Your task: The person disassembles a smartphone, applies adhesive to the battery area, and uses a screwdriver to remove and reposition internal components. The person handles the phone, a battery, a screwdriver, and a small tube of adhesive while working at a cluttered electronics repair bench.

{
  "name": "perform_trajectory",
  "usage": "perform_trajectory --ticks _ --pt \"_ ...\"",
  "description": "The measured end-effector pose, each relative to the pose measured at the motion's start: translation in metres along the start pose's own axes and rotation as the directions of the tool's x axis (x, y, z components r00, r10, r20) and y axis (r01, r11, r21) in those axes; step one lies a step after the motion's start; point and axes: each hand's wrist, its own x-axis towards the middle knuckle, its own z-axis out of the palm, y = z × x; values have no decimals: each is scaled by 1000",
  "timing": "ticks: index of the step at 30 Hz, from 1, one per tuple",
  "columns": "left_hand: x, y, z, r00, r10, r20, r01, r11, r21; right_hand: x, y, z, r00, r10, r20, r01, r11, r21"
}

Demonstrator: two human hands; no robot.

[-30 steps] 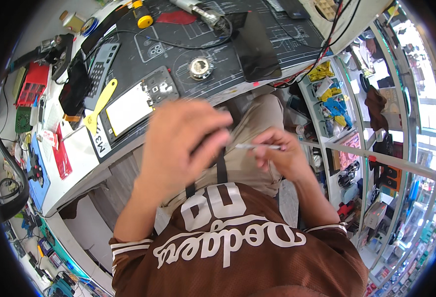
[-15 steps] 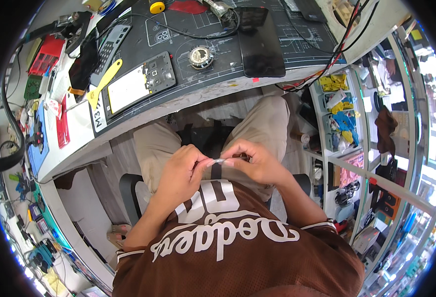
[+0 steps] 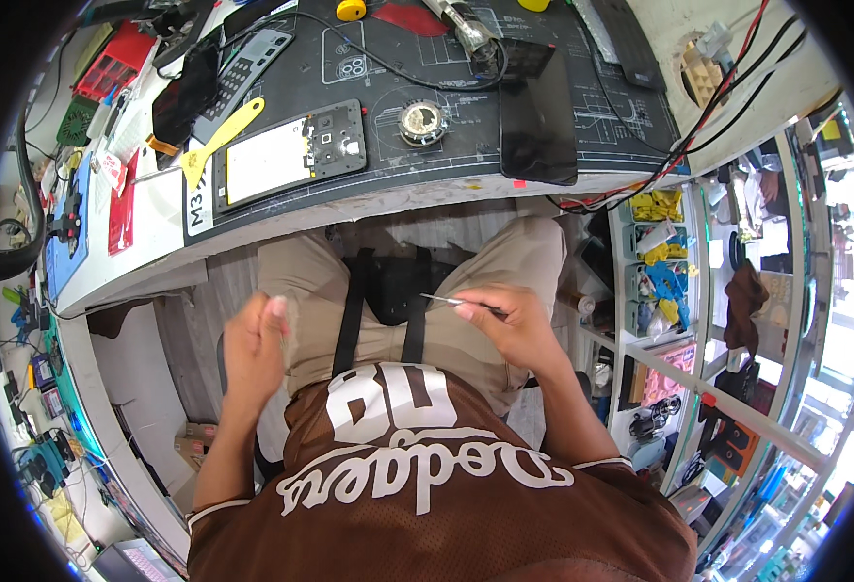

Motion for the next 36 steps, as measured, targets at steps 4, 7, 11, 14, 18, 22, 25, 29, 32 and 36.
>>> perform_trajectory --ticks 4,7,11,14,18,22,25,29,32,36 --pt "2 3 24 949 213 233 -242 965 102 4 -7 25 994 -31 103 13 986 169" --pt "9 30 60 918 352 180 -291 910 -296 1 -11 31 987 -9 163 -32 968 247" --pt "51 73 43 744 668 32 -668 744 1 1 -7 26 997 22 79 -51 918 394" --pt "96 101 37 581 803 -131 -742 589 319 3 -4 17 999 7 36 -21 915 403" --pt "138 120 47 459 877 -141 -754 468 461 2 -1 19 1000 8 21 -15 941 339" --pt "149 124 54 469 882 -39 -749 421 511 0 -6 24 1000 25 6 -26 947 321" --pt "151 123 56 457 889 -24 -745 397 536 0 -6 23 999 42 7 -43 951 305" --pt "153 121 57 451 892 -35 -750 399 528 0 -8 25 998 55 -26 -44 947 320" --pt "155 120 56 430 902 -29 -767 382 516 0 -9 25 999 47 -22 -38 955 295" --pt "158 122 51 460 888 -5 -788 411 459 0 -10 24 999 41 -20 -34 960 279"
